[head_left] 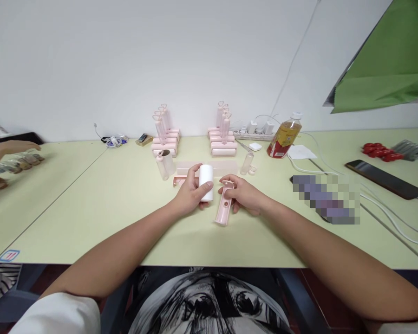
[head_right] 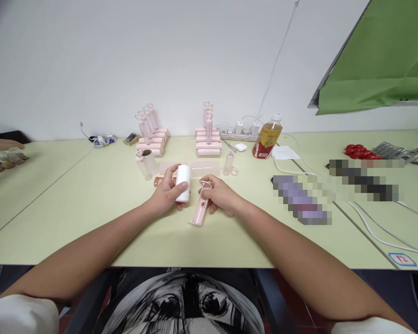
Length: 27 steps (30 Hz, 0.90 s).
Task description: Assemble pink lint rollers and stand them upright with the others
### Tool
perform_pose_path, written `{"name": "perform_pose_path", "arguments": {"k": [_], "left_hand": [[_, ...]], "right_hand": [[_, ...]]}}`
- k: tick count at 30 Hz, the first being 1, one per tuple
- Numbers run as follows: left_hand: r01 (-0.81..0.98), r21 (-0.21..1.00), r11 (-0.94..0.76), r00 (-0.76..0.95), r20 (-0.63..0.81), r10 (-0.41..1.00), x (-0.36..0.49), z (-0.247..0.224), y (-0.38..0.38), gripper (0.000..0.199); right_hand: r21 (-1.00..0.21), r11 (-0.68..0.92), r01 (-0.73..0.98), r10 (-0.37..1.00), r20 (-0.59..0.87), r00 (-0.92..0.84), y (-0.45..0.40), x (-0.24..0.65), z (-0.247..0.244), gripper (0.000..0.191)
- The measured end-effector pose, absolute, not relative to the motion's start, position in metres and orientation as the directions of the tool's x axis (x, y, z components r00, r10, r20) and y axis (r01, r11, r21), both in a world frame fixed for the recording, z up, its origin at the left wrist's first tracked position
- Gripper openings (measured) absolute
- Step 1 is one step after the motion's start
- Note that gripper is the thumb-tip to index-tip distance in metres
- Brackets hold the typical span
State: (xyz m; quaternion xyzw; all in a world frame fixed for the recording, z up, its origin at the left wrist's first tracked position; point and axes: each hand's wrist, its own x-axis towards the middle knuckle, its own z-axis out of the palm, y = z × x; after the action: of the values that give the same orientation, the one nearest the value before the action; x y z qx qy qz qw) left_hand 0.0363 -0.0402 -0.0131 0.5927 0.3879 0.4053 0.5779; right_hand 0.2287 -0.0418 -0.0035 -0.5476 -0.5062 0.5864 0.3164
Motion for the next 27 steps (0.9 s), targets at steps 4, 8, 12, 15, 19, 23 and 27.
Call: {"name": "perform_pose_path", "arguments": {"k": [4, 8, 12, 15, 19, 23, 27], "left_hand": [[0.022, 0.999, -0.039, 0.372, 0.028, 0.928, 0.035, -0.015, -0.039, 0.083], [0.05, 0.998, -0.042, 0.373, 0.021, 0.928, 0.033, -0.016, -0.037, 0.082], [0.034, 0.998, -0.056, 0.361, 0.04, 0.932, 0.032, -0.016, -0.035, 0.082], [0.036, 0.998, -0.043, 0.364, 0.027, 0.931, 0.033, -0.015, -0.035, 0.083], [0.027, 0.999, -0.03, 0.39, 0.017, 0.921, 0.033, -0.015, -0.036, 0.085], [0.012, 1.0, -0.029, 0.415, 0.021, 0.909, 0.032, -0.017, -0.036, 0.085], [-0.029, 0.999, -0.031, 0.438, 0.04, 0.898, 0.034, -0.016, -0.037, 0.083]], "right_hand": [[-0.917, -0.383, 0.111, 0.861, -0.398, -0.317, -0.038, 0.234, -0.005, 0.026], [-0.911, -0.413, -0.005, 0.829, -0.374, -0.416, -0.036, 0.241, -0.004, 0.018], [-0.908, -0.403, -0.111, 0.83, -0.311, -0.463, -0.035, 0.245, -0.003, 0.015], [-0.906, -0.399, -0.144, 0.836, -0.295, -0.464, -0.033, 0.247, -0.004, 0.011], [-0.894, -0.418, -0.161, 0.832, -0.305, -0.464, -0.032, 0.246, -0.006, 0.011], [-0.882, -0.425, -0.203, 0.836, -0.296, -0.463, -0.033, 0.245, -0.004, 0.014], [-0.879, -0.43, -0.204, 0.834, -0.3, -0.463, -0.034, 0.245, -0.004, 0.017]]}}
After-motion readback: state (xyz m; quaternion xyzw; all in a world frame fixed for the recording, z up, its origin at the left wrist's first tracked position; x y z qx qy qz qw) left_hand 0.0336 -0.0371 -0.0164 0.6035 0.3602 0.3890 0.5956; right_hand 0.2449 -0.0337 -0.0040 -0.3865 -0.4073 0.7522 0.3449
